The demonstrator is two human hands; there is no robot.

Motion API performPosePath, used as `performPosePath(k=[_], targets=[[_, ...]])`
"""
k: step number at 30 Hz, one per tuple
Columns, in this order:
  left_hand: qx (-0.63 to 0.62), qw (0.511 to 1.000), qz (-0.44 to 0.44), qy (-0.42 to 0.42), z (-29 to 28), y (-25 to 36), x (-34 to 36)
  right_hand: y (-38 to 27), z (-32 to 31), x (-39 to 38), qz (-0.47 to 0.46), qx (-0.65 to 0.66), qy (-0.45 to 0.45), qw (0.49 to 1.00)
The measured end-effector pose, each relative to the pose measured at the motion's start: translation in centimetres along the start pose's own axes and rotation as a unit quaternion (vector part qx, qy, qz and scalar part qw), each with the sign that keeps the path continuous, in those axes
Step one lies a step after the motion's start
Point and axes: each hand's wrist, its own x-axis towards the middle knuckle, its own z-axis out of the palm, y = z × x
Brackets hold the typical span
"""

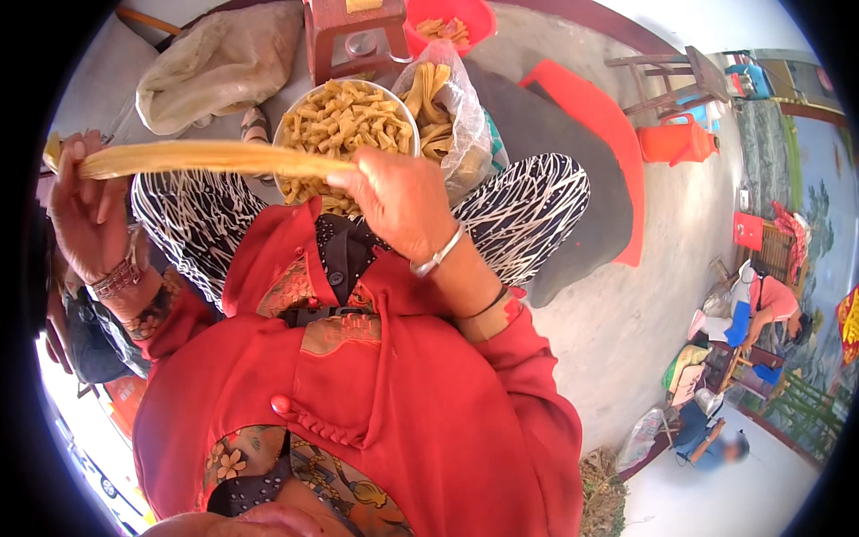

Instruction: The person takes strips of yellow dough from a bag and a wooden surface, folds and twists them into small circular or knotted shapes by hand, and places them into a metal bowl.

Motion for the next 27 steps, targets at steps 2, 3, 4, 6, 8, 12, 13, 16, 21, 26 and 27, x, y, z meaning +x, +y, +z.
performPosePath(k=[2,3,4,6,8,12,13,16,21,26,27], targets=[[-0.022,0.999,0.026,-0.032,1.9,0.5,0.5,-1.0,-1.5,1.2,0.023,0.067,0.036,0.997],[-0.041,0.998,0.017,-0.035,2.4,0.3,0.6,-1.5,-2.5,0.9,0.016,0.082,0.046,0.995],[-0.06,0.997,0.008,-0.038,2.7,0.3,0.8,-2.3,-3.7,1.1,0.006,0.074,0.045,0.996],[-0.084,0.995,0.011,-0.05,3.1,1.5,1.1,-4.7,-5.1,1.9,-0.01,0.111,0.055,0.992],[-0.113,0.991,-0.001,-0.077,2.9,3.0,1.9,-4.8,-5.6,2.8,-0.024,0.081,0.035,0.996],[0.087,0.992,0.052,0.075,2.9,-1.0,2.7,-1.8,-6.6,5.5,0.095,0.2,-0.081,0.972],[0.147,0.986,0.063,0.039,4.8,-3.9,3.2,-0.3,-6.5,5.5,0.113,0.277,-0.089,0.95],[0.175,0.976,-0.092,0.094,7.2,-8.6,4.1,1.0,-5.0,6.0,0.128,0.325,-0.129,0.928],[0.198,0.962,-0.186,0.039,6.4,-13.1,4.5,1.1,-2.2,6.0,0.139,0.421,-0.172,0.88],[0.167,0.96,-0.22,0.047,5.5,-13.3,6.7,2.9,-3.9,8.1,0.101,0.229,-0.161,0.955],[0.182,0.959,-0.213,0.038,5.6,-13.3,7.6,3.0,-4.4,9.1,0.053,0.177,-0.129,0.974]])
